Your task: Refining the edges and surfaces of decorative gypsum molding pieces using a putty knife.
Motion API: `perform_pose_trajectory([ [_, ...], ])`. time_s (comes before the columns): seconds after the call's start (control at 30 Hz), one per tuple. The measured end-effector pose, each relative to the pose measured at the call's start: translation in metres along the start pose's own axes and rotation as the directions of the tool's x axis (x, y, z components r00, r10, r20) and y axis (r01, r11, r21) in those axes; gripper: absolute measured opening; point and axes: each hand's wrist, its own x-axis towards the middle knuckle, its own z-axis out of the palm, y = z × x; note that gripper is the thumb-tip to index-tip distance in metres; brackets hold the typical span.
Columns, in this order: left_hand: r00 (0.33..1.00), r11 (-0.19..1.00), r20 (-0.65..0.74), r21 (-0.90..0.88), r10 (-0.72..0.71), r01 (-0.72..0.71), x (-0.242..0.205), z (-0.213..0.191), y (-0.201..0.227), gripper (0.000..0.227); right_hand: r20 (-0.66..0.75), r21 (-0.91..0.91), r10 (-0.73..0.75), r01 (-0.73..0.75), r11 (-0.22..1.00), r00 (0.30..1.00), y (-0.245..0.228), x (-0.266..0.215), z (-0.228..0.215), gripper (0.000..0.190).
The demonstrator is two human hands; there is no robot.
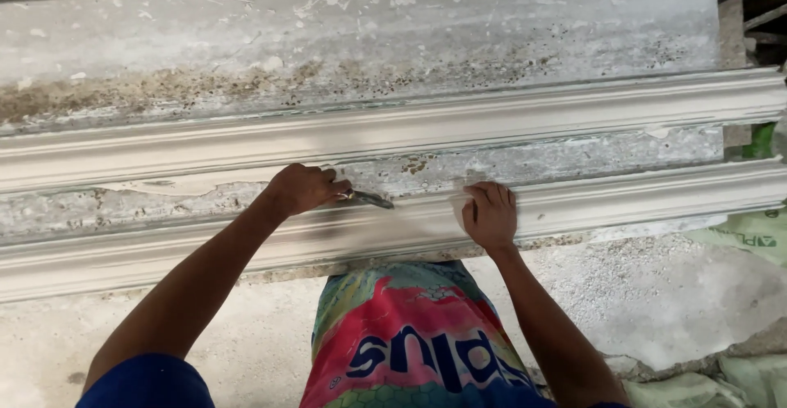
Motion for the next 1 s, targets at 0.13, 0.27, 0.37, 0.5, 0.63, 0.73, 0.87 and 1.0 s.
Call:
perform_pose_trajectory([
  [0.13,1.0,0.999,0.01,-0.039,0.015,-0.014,-0.012,0.005,-0.012,0.031,-0.016,0.001,0.019,-0.019,1.0,1.0,-0.004,0.002,-0.002,0.025],
  [0.27,0.999,0.999,0.034,0.049,0.012,-0.014,-0.035,-0.003,-0.024,0.025,-0.014,-0.035,0.013,-0.014,0.999,1.0,0.001,0.001,0.006,0.023],
  [0.37,0.997,1.0,0.081,-0.027,0.015,-0.013,-0.016,-0.006,-0.004,0.028,-0.027,-0.045,0.005,-0.007,0.999,1.0,0.003,-0.001,0.006,0.024],
  [0.5,0.995,0.978,0.099,-0.211,0.022,-0.001,0.051,0.023,0.042,0.031,-0.023,-0.04,-0.006,0.005,0.999,1.0,0.005,-0.001,0.008,0.026],
  [0.63,0.994,0.981,0.104,-0.192,0.035,-0.015,0.056,0.009,0.037,0.033,-0.023,-0.043,0.017,-0.018,0.999,1.0,0.001,-0.001,0.007,0.027],
  [0.73,0.982,0.974,0.181,-0.227,0.05,-0.008,0.028,0.007,0.015,0.038,-0.026,-0.046,0.011,-0.012,0.999,1.0,0.001,0.0,0.006,0.028],
  [0.87,0.994,0.997,0.107,-0.083,0.007,0.002,-0.019,0.007,-0.009,0.034,-0.027,-0.025,0.044,-0.045,0.999,0.999,-0.001,0.0,0.005,0.025],
  [1.0,0.998,0.998,0.069,-0.065,0.002,0.002,-0.014,0.004,-0.004,0.033,-0.025,-0.034,0.03,-0.031,0.999,0.999,0.0,0.0,0.005,0.024],
])
